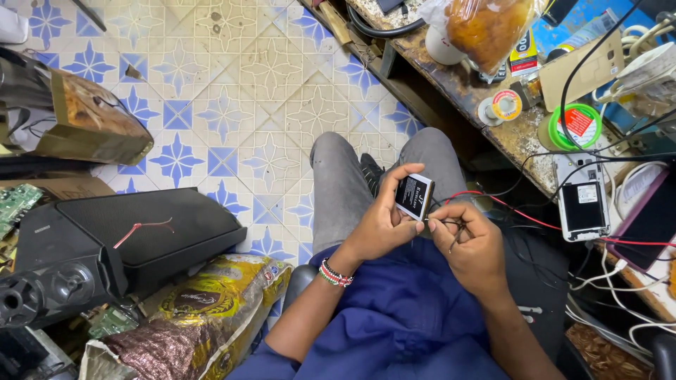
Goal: The person sits on the floor and uses a soldering iron to solder wires onto a small rectangular battery. They hold the battery in one hand and the soldering iron in the other, applying heat to the connection points.
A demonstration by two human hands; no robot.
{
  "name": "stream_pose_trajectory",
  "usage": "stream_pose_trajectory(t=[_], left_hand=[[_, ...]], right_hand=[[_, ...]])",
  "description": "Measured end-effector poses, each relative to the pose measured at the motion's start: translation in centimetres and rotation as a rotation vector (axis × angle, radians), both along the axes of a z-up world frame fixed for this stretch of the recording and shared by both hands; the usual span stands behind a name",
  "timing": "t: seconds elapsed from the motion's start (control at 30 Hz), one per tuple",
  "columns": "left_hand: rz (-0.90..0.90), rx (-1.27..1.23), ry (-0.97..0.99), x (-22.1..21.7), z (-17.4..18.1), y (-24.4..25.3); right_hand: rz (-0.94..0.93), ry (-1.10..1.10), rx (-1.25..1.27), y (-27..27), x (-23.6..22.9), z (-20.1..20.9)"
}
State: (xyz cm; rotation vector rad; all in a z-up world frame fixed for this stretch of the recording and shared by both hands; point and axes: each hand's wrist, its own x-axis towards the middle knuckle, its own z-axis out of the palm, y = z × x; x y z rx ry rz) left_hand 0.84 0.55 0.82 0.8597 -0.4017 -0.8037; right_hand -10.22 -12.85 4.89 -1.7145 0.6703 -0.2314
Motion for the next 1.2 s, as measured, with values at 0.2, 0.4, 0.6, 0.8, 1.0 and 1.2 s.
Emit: stream_pose_trajectory(t=[0.2, 0.4, 0.6, 0.8, 1.0, 1.2], left_hand=[[-0.035, -0.039, 0.028, 0.2, 0.2, 0.3], [0.061, 0.051, -0.082, -0.3, 1.1, 0.2], [0.113, 0.373, -0.305, 0.2, 3.6, 0.1], [0.135, 0.494, -0.252, 0.0, 4.5, -0.1], [0.123, 0.493, -0.216, -0.1, 5.4, 0.1], [0.085, 0.597, -0.399, 0.4, 7.8, 0.7]], right_hand=[[-0.004, -0.004, 0.004, -0.1, -0.1, 0.2], [-0.001, 0.042, -0.061, 0.1, 0.0, 0.7], [0.074, 0.057, -0.304, -0.6, 0.4, -0.4], [0.074, 0.069, -0.160, -1.0, 0.1, -1.5], [0.227, -0.024, -0.201, -1.0, 0.4, 0.2], [0.168, -0.204, -0.402, -0.1, 0.9, 1.6]])
